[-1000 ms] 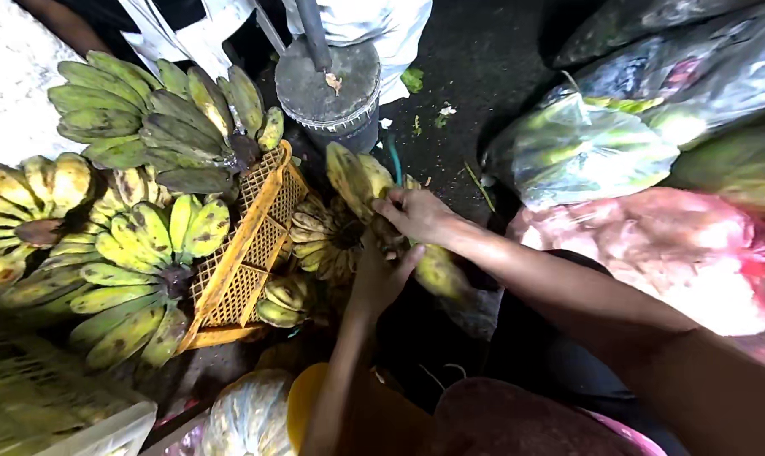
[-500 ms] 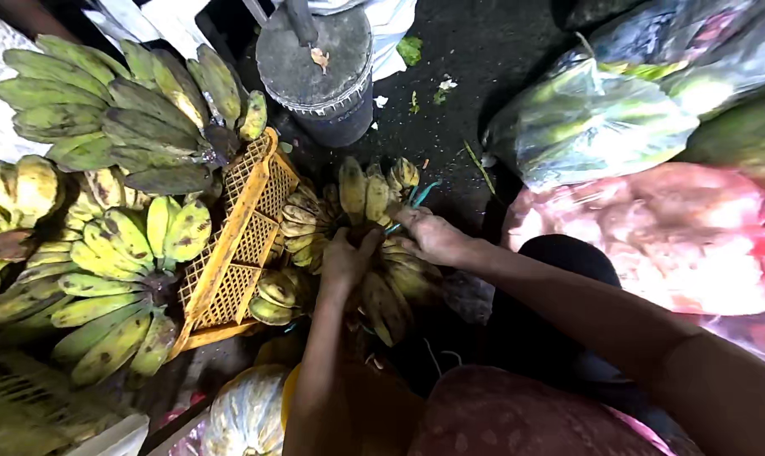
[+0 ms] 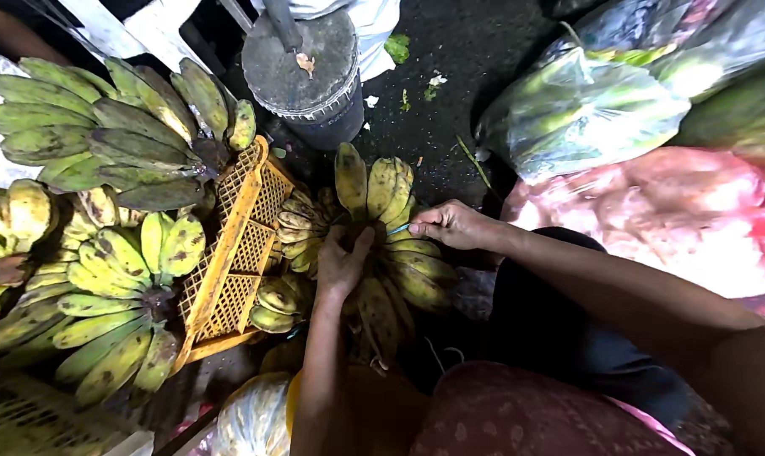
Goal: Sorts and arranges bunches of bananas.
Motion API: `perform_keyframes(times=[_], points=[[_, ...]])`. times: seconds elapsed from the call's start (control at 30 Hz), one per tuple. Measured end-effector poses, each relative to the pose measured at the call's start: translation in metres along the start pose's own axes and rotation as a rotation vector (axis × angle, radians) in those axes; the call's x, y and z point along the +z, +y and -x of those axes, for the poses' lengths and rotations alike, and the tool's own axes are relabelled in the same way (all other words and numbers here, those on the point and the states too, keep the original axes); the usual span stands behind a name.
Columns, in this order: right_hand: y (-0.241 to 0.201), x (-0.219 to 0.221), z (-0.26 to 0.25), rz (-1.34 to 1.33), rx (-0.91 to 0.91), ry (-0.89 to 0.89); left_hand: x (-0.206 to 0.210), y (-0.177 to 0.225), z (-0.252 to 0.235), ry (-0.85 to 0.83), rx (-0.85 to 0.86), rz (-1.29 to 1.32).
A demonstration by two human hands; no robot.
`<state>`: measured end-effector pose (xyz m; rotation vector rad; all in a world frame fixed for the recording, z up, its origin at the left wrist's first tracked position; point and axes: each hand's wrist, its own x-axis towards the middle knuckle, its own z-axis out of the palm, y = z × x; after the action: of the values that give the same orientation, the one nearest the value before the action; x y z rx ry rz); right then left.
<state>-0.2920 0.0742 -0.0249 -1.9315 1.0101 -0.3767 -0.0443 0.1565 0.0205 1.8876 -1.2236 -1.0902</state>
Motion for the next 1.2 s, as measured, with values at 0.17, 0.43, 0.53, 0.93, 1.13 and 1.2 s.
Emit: perform_keyframes(times=[0.17,0.43,0.53,0.93,1.13,1.2], points=[[0.045,-0.059,0.02,-0.039,0.446,0.059,-0.04,0.002,0.012,0.208,0.179,0.154],[0.056,-0.106,-0.016,-0.201,0.395,0.158,-0.03,0.01,0.026,0.108,0.244,0.308],[0.059,-0.096,-0.027,-0.199,0.418,0.19,-0.019,0.019,0.029,0.027,0.275,0.341],[0.093,-0.06,-0.057,0.352,0.975,-0.067,-0.053,0.014,0.043,0.207,0.542,0.558],[-0.051,-0.055,-0.027,-0.243,0.285,0.055,-0.058,0.013,0.034,0.35,0.435,0.703],[-0.095,-0.024,-0.007,-0.707,-0.004,-0.013,-0.056,0.014,0.03,0.318,0.442,0.774]])
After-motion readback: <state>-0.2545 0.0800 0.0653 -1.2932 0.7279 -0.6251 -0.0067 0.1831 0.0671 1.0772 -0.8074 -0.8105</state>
